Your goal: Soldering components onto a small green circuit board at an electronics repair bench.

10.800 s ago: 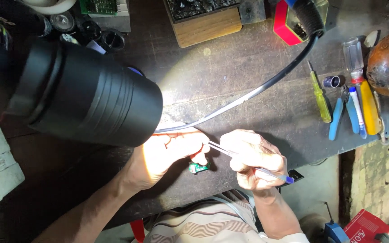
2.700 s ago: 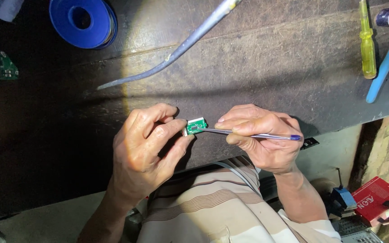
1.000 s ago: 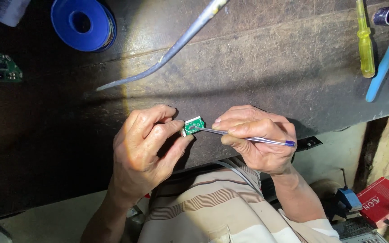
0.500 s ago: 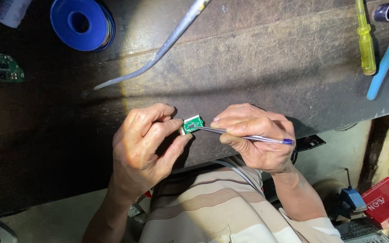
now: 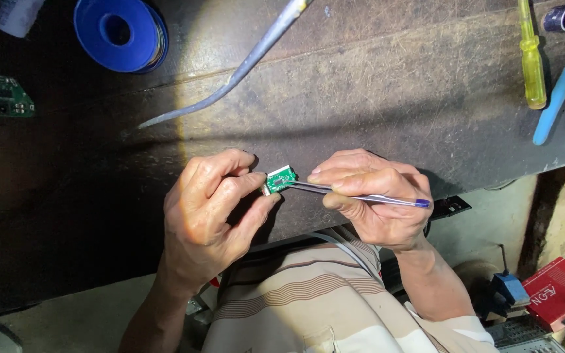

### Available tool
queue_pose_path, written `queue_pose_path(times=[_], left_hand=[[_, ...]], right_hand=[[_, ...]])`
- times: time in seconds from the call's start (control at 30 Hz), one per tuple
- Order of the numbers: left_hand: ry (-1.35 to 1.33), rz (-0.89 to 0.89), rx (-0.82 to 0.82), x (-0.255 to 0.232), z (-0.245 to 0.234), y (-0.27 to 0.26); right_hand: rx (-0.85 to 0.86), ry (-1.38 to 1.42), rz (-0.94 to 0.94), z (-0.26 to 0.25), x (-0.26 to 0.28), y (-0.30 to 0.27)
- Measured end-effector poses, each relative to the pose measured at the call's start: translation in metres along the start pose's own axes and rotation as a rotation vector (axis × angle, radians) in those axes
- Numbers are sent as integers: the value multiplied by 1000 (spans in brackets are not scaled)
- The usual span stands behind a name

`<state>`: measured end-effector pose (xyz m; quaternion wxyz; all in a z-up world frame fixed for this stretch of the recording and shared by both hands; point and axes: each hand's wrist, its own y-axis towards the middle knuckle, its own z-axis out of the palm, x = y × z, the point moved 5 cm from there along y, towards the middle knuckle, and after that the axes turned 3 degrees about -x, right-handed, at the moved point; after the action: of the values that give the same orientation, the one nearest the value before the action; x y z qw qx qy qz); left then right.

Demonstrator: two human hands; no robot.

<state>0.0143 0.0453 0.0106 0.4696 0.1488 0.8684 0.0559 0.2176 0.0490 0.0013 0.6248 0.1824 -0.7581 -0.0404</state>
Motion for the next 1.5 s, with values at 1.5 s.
queue_pose_path(times=[1.5], left_hand=[[-3,-12,7,1,1,-1]], right_hand=[[-6,7,23,-1,-3,0]])
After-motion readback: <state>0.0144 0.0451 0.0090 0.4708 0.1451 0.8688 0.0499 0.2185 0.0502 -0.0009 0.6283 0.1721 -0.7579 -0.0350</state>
